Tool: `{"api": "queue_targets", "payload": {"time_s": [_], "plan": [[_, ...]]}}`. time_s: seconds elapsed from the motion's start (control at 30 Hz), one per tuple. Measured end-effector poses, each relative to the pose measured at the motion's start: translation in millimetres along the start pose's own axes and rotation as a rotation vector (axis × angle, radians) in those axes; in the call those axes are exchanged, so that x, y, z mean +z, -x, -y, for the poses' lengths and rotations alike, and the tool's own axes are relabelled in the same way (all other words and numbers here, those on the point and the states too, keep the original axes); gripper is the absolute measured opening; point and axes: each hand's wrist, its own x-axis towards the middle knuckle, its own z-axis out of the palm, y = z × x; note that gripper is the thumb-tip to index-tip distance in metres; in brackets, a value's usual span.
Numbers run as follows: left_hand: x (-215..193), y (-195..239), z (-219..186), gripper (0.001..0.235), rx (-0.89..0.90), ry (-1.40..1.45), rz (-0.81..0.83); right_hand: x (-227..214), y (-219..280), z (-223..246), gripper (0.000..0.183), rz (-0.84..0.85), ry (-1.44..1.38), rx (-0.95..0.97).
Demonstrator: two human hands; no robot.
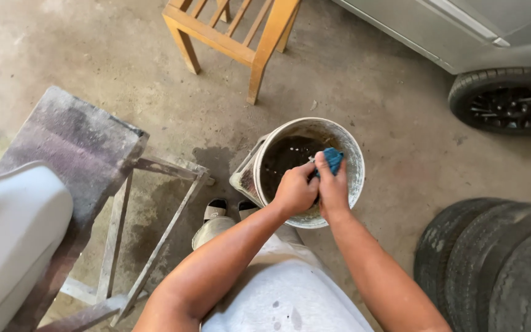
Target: The person sands a white motorcycle fuel tank with a sanding block, dipping it into a bucket of water periodically. They wipe the tank with a blue cloth and continue sanding different sections of the surface.
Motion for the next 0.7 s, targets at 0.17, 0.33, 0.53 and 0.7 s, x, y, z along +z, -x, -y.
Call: {"api": "queue_targets", "payload": {"time_s": [0.17, 0.33, 0.53, 0.7], "plan": [[-17.8, 5.4, 9.3, 0.028, -0.03, 0.034, -0.013, -17.8, -36.2, -34.2, 0.026, -0.054, 0.041, -0.014], [-26.9, 9.4, 50.1, 0.029, -0.189, 0.169, -0.102, -46.7, -63.4, -53.4, 0.031, 0.006, 0.199, 0.105], [-78.5, 52.9, 65.0, 0.029, -0.245, 0.13, -0.231, -2.1, -42.1, -23.5, 0.043, 0.259, 0.984, 0.107], [-151.3, 104.7, 95.4, 0.026, -0.262, 0.311, -0.45, 53.4, -71.9, -53.4, 0.055, 0.577, 1.07, -0.613]]}}
